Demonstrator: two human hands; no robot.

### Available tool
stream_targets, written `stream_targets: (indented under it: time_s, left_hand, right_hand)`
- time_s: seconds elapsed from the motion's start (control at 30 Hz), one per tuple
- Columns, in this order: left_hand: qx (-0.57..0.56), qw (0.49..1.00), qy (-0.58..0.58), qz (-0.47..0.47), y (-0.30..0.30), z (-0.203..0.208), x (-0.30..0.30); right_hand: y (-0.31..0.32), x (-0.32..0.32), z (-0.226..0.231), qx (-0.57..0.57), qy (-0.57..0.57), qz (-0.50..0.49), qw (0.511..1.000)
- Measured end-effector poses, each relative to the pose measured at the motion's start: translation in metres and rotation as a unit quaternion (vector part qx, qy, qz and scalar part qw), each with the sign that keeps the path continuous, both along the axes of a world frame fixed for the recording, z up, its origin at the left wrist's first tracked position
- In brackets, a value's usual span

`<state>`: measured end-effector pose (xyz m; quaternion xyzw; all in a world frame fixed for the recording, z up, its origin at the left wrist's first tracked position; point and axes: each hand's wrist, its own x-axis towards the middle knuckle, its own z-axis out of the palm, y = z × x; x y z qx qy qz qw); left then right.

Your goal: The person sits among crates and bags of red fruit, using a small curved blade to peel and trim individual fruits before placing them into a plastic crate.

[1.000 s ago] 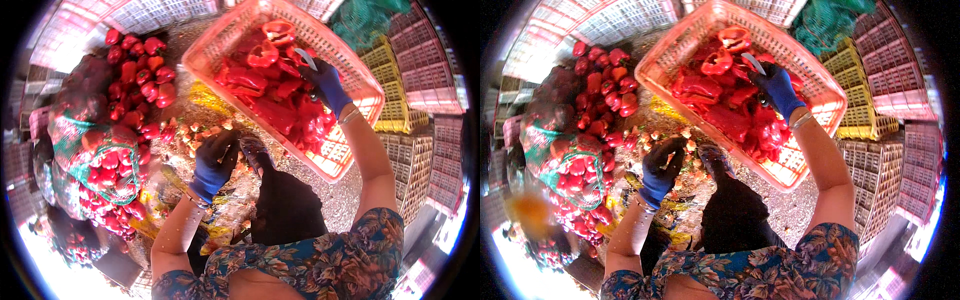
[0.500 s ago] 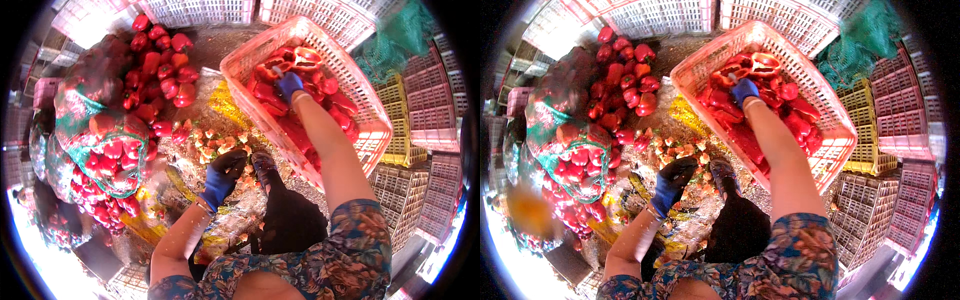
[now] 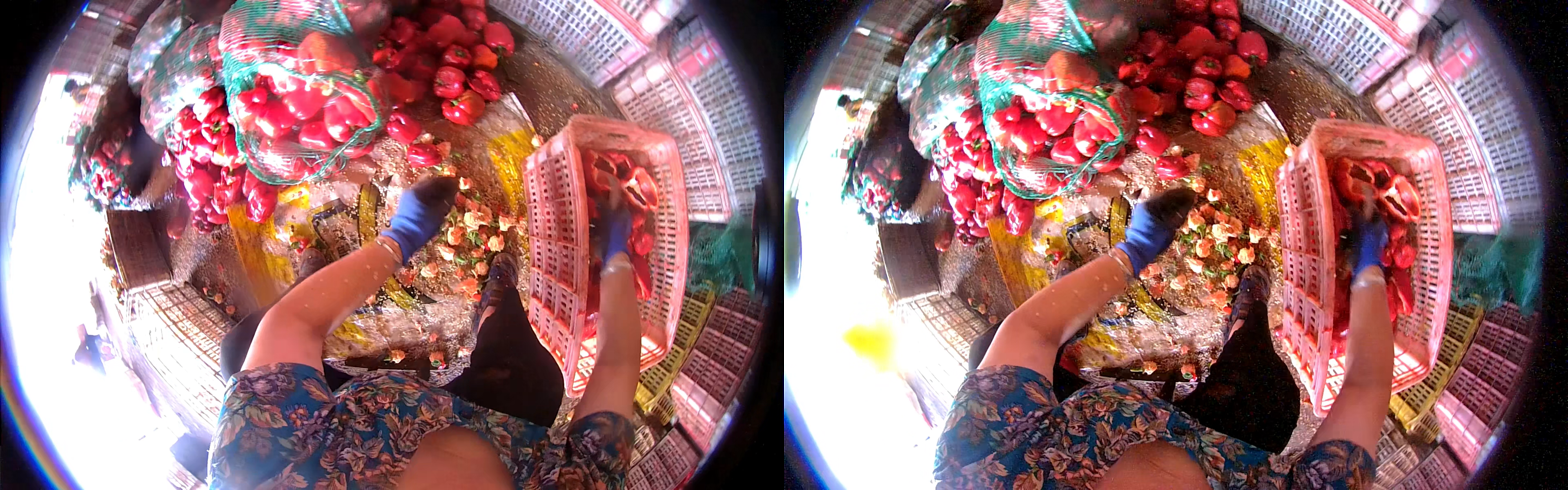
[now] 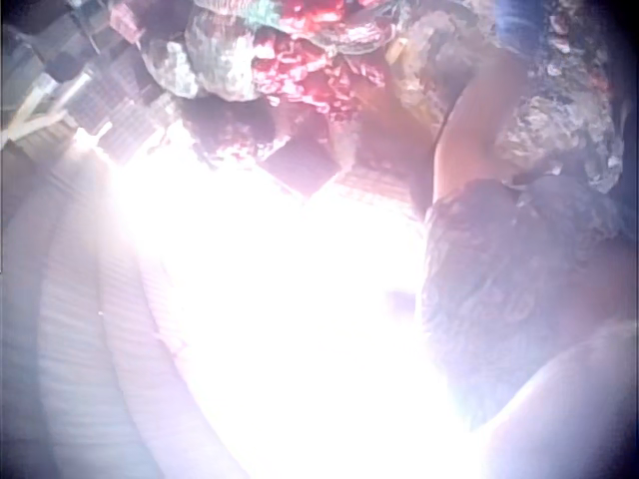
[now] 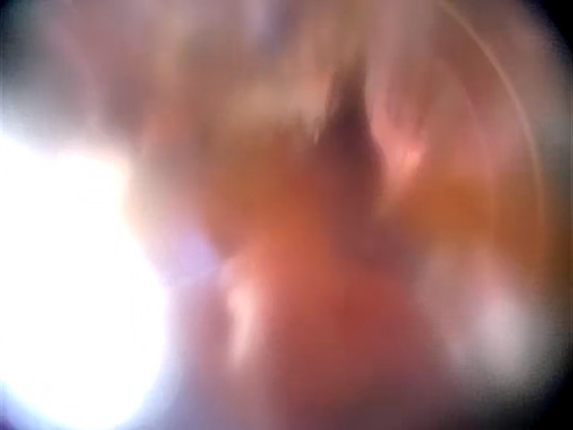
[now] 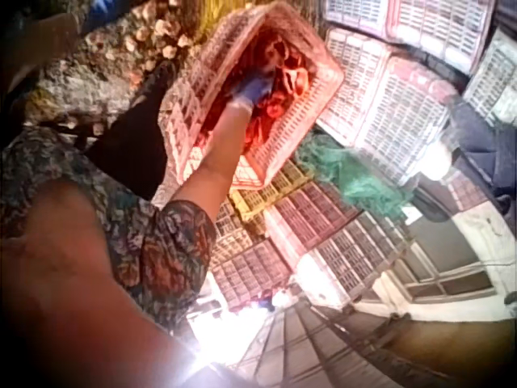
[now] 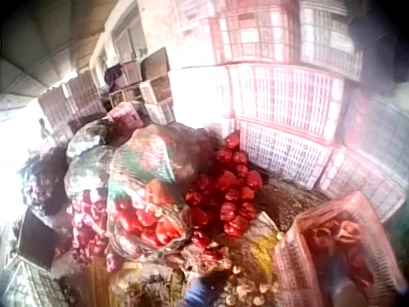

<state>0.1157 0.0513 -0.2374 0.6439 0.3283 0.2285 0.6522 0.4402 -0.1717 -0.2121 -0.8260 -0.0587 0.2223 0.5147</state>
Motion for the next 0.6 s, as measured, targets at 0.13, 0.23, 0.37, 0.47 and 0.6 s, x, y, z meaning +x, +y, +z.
stream_targets:
  time_s: [0.13, 0.23, 0.37, 0.47, 0.6]
  left_hand:
    - [0.027, 0.970, -0.083, 0.228, 0.093, -0.005, -0.036]
    - [0.063, 0.919, -0.096, 0.377, 0.164, -0.024, -0.067]
    - [0.041, 0.886, -0.073, 0.456, 0.222, -0.039, -0.095]
    - [0.118, 0.832, -0.092, 0.534, 0.246, -0.030, -0.081]
    - [-0.085, 0.888, -0.145, 0.428, 0.268, 0.040, -0.059]
  right_hand:
    - [-0.023, 0.012, 0.089, 0.176, 0.032, -0.002, 0.984]
    - [0.006, -0.023, 0.182, 0.213, -0.048, 0.089, 0.972]
    - [0.051, -0.070, 0.202, 0.239, 0.005, 0.118, 0.964]
    - [0.084, -0.119, 0.181, 0.160, 0.041, 0.165, 0.972]
    - [0.114, -0.163, 0.148, 0.138, 0.180, 0.216, 0.950]
